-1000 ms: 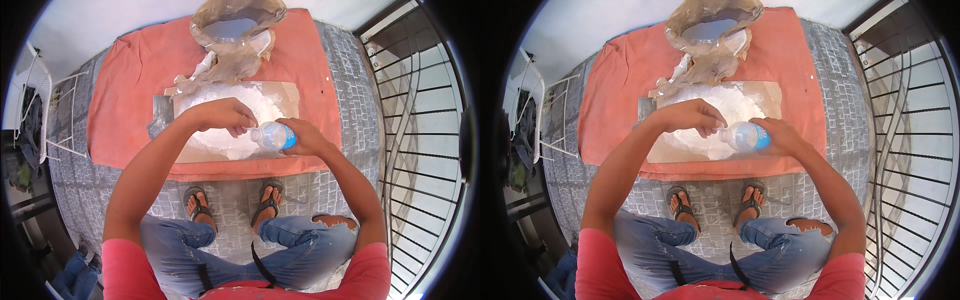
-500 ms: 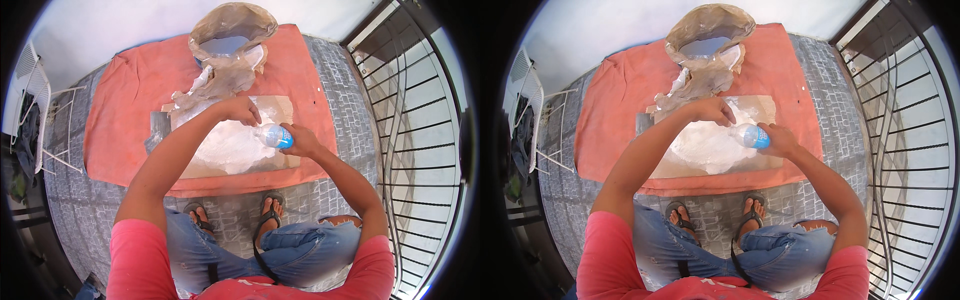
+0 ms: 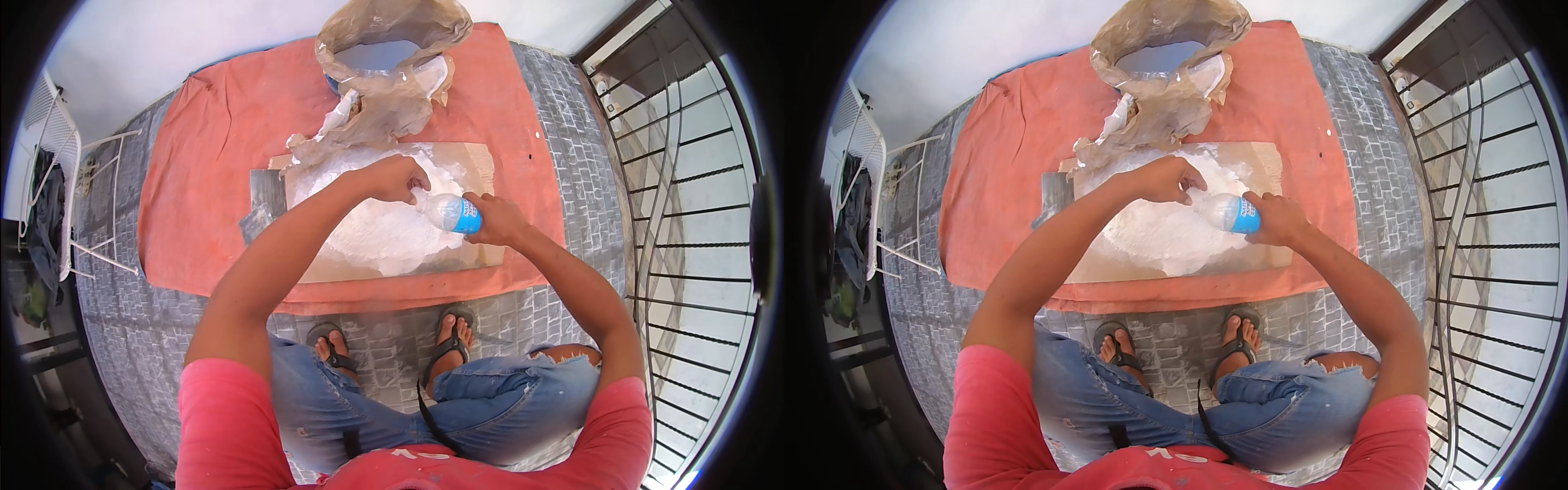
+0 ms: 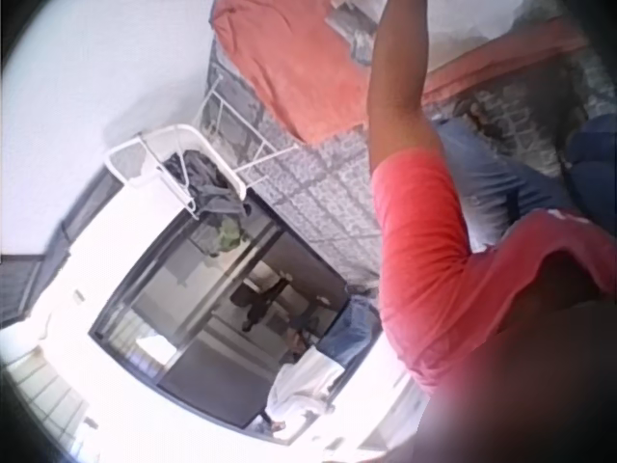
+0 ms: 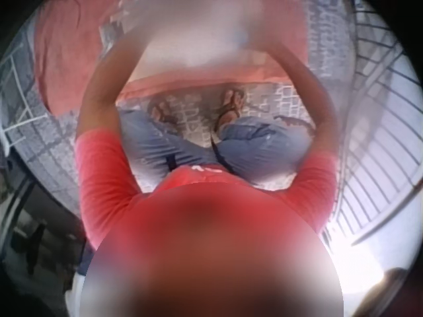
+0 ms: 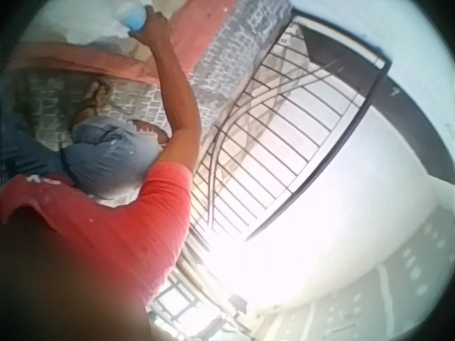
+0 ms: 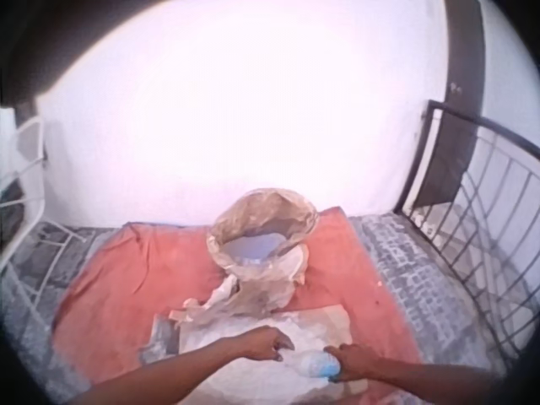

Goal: The person pours water from a plastic bottle onto a pile of white powder on a cardboard sheet and then uses two metal trowels to mix and spread the powder into a paste. The person repeatedly scrapes and folds the mixture, gradually incorporating the water.

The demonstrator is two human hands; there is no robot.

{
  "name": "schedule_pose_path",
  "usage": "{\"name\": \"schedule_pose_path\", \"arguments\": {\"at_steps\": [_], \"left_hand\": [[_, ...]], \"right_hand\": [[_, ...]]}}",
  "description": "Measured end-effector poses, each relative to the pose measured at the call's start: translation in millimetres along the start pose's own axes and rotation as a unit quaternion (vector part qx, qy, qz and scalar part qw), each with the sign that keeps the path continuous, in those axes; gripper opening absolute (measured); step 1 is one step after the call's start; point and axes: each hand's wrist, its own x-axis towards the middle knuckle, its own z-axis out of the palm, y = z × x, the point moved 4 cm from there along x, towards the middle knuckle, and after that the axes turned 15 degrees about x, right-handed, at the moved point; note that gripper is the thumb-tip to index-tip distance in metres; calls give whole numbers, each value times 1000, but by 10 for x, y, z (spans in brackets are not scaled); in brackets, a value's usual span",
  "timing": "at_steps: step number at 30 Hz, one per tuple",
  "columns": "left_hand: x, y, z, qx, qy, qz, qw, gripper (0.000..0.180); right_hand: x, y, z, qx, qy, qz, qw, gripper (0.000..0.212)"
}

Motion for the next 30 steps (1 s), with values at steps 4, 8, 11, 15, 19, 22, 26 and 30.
{"name": "schedule_pose_path", "arguments": {"at_steps": [4, 8, 11, 15, 19, 22, 26, 30], "left_hand": [[11, -35, 18, 23, 17, 17, 999, 44], [-3, -83, -2, 40, 20, 8, 999, 36], [-33, -151, -35, 32, 20, -9, 999, 32], [-55, -228, -32, 23, 20, -15, 999, 29], [-72, -267, 22, 38, 28, -10, 999, 29], [-67, -284, 53, 45, 33, -6, 998, 29], [-46, -303, 69, 39, 26, -16, 999, 28], [-39, -303, 73, 31, 25, -24, 999, 27]], "right_hand": [[62, -87, 10, -33, -5, 4, 999, 90], [120, -166, 9, -50, 0, 11, 999, 89], [154, -211, 14, -48, 1, 27, 999, 92], [180, -254, 32, -49, 0, 34, 998, 88], [201, -294, 56, -64, 0, 37, 997, 86], [211, -304, 66, -71, 1, 42, 997, 87], [211, -307, 64, -75, -2, 52, 996, 92], [202, -314, 45, -83, -3, 54, 995, 90]]}}
